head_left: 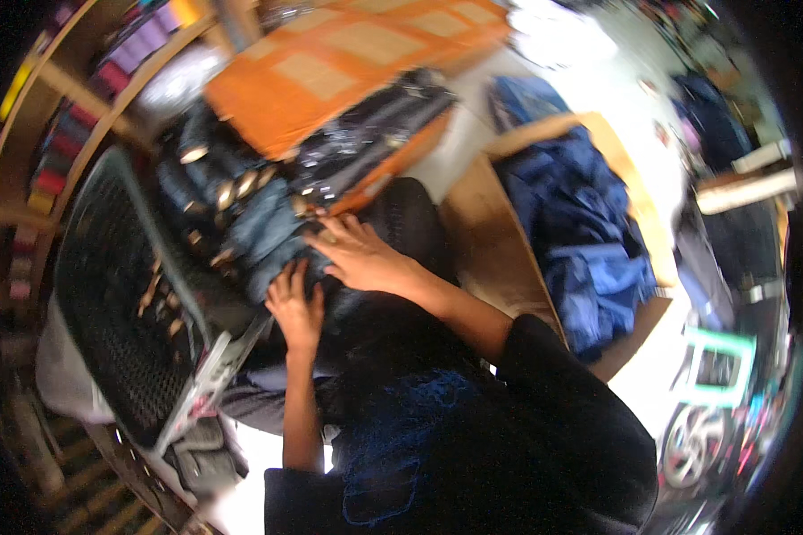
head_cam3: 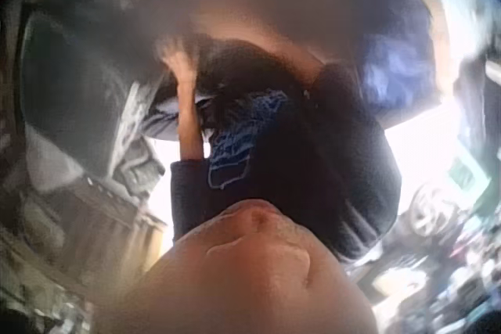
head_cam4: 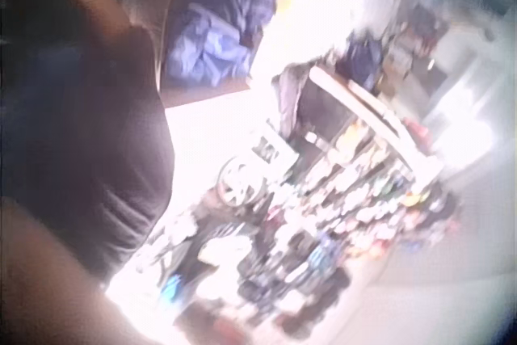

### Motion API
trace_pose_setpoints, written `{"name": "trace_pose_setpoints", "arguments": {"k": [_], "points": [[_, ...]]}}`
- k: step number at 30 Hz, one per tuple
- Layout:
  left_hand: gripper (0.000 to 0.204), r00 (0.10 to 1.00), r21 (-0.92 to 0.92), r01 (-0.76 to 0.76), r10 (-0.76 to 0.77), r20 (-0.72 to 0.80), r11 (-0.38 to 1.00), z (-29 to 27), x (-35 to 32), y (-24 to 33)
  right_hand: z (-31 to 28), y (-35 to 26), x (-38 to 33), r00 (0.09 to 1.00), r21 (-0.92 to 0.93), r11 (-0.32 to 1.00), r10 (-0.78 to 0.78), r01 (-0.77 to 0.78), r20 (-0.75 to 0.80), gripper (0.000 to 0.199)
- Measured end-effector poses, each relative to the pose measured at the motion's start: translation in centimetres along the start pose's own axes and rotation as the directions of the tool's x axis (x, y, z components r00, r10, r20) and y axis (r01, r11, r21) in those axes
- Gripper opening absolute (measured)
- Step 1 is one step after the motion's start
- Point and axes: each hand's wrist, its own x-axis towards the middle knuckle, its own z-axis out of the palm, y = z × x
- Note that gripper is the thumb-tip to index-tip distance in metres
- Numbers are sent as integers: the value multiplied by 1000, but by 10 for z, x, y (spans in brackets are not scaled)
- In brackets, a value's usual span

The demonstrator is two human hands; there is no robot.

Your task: The person sits on the floor and repeatedly wraps dark fabric pieces around cylindrical cores using both hands. The wrapped items are placed into a nearby basket. The person continues this process for several items throughout the clip.

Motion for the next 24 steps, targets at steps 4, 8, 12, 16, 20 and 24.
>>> {"name": "trace_pose_setpoints", "arguments": {"k": [4, 8, 12, 16, 20, 24], "points": [[46, 996, 14, -92, 92, 7, 996, 14, 9, 2, -97, -26, -51, 987, 187, 978, 113, -90, -115, 52], [45, 999, 44, -24, 22, 42, 999, 12, 16, 7, -186, -20, -129, 914, 184, 929, 354, -320, -199, 44], [43, 997, 58, -70, 71, -10, 996, 7, 22, 22, -245, 40, -215, 477, -237, 416, 716, -878, -510, 53], [37, 981, -99, -185, 178, -71, 978, -11, 40, 57, -231, 153, -307, 164, -42, 159, 964, -986, -209, 82], [31, 852, -336, -518, 508, -123, 787, -28, 66, 151, -178, 164, -287, 475, 114, 481, 877, -869, -71, 57], [38, 555, -555, -706, 830, -47, 440, -27, 85, 266, -146, 137, -248, 621, 35, 626, 778, -779, -100, 52]]}}
